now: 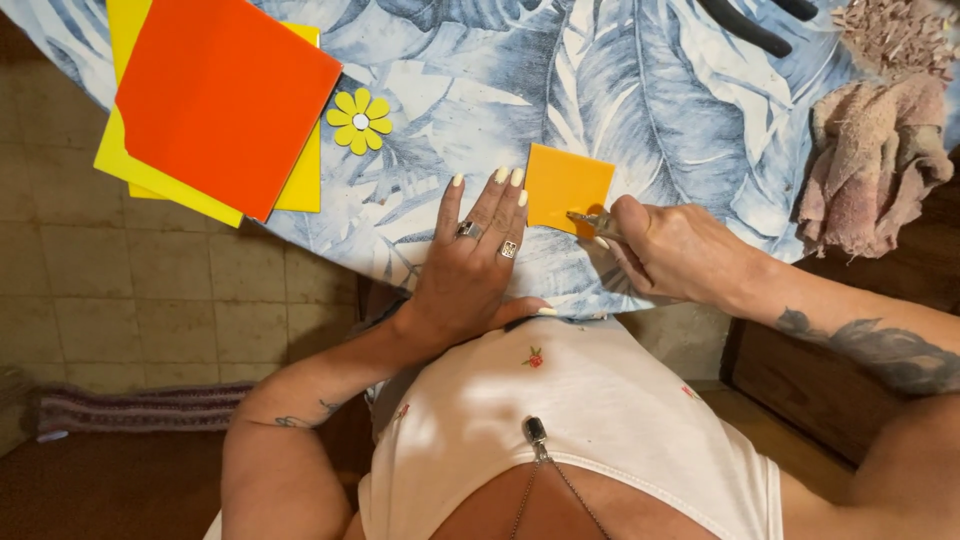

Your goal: Cutting small square mosaic tiles into smaller pieces using mosaic nippers on a craft table.

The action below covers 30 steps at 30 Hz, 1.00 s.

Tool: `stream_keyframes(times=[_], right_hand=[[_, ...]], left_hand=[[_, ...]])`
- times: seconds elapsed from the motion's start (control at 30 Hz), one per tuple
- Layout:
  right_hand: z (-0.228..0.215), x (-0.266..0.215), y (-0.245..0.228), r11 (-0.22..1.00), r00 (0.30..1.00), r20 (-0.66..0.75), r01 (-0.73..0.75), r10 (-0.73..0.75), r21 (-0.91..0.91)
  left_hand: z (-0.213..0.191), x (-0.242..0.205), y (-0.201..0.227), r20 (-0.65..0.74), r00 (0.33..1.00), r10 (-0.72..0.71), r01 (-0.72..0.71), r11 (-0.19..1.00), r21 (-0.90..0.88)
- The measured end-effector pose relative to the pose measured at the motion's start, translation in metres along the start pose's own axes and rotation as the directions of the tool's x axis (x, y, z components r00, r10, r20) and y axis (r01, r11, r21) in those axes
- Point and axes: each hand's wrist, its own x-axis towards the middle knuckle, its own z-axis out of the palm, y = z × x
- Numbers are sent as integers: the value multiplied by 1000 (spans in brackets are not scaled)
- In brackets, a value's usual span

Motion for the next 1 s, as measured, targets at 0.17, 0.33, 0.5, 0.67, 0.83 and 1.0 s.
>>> stream_keyframes(times=[0.17,0.33,0.5,0.67,0.83,1.0], right_hand=[[-1,3,-5,1000,999,-34,26,-26,-4],[-4,6,-10,1000,1000,-9,1,-1,8],[-2,9,-14,999,997,-67,35,-33,17],[-3,12,-20,999,995,-79,53,-53,-6],[-4,17,-23,996,992,-95,78,-81,-31],[-5,22,-24,998,997,-57,63,-61,30]], left_hand=[[-1,0,-1,11,1000,-9,9,1000,-4],[1,-1,-1,-3,1000,2,-2,1000,16],[0,-1,-1,-18,1000,-8,8,1000,29],[2,-1,-1,-22,1000,-10,10,1000,21],[3,-1,-1,-22,1000,-11,12,999,33],[3,0,-1,-64,998,7,-5,1000,27]])
